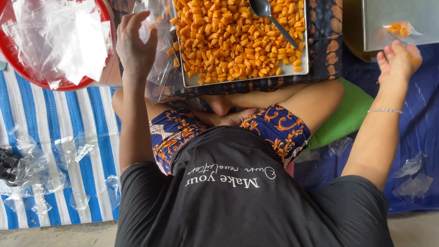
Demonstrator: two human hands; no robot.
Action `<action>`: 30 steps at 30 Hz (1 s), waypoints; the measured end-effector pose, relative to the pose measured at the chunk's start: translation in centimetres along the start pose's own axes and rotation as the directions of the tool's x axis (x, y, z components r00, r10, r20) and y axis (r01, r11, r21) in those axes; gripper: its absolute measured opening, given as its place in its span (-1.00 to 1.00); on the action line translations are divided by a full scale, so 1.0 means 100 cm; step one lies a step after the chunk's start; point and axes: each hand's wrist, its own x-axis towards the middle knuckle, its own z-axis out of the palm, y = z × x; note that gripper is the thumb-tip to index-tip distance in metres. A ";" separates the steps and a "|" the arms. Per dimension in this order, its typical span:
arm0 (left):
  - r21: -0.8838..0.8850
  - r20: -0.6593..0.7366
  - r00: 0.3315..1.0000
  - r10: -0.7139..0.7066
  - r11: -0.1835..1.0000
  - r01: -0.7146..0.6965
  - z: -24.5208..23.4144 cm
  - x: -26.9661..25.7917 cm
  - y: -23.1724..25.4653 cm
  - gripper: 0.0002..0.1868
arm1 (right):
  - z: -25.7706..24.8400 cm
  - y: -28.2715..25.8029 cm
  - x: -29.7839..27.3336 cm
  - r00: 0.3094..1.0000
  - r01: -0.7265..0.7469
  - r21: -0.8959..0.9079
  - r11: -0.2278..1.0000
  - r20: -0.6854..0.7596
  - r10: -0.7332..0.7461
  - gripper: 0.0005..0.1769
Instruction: Manually filling small plastic bags with orange snacks from a large tray while sitting on the floor.
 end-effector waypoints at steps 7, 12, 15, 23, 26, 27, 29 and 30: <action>0.263 -0.039 0.999 -0.010 0.965 0.020 0.013 -0.006 -0.019 -0.45 | -0.008 0.012 -0.084 0.842 0.529 -0.194 0.826 0.237 -0.484 -0.29; 0.233 0.069 0.994 -0.081 0.970 0.063 0.016 -0.012 -0.035 -0.31 | 0.067 -0.008 -0.201 0.429 0.881 -0.019 0.473 0.453 -0.781 -0.44; 0.192 0.043 0.998 -0.041 0.981 0.032 0.010 -0.007 -0.037 -0.35 | 0.140 -0.033 -0.301 0.195 0.947 0.091 0.307 0.596 -0.779 -0.62; -0.125 -0.101 0.987 0.123 0.983 -0.136 -0.007 -0.002 -0.034 -0.35 | 0.346 0.036 -0.393 -0.306 0.951 0.275 -0.140 0.781 -0.545 -0.53; -0.193 -0.120 0.985 0.120 0.971 -0.142 -0.020 -0.001 -0.029 -0.33 | 0.401 0.072 -0.394 -0.180 0.971 0.100 -0.217 0.904 -0.387 -0.56; -0.257 -0.110 0.990 0.086 0.960 -0.112 -0.025 -0.001 -0.024 -0.37 | 0.413 0.080 -0.395 -0.131 0.987 0.089 -0.131 0.924 -0.358 -0.68; -0.327 -0.101 0.993 0.065 0.940 -0.095 -0.028 0.001 -0.021 -0.40 | 0.426 0.084 -0.398 -0.081 0.996 0.066 -0.055 0.939 -0.334 -0.63; -0.373 -0.080 0.996 0.051 0.925 -0.077 -0.026 0.000 -0.021 -0.44 | 0.425 0.082 -0.402 -0.118 0.985 0.090 -0.145 0.973 -0.199 -0.57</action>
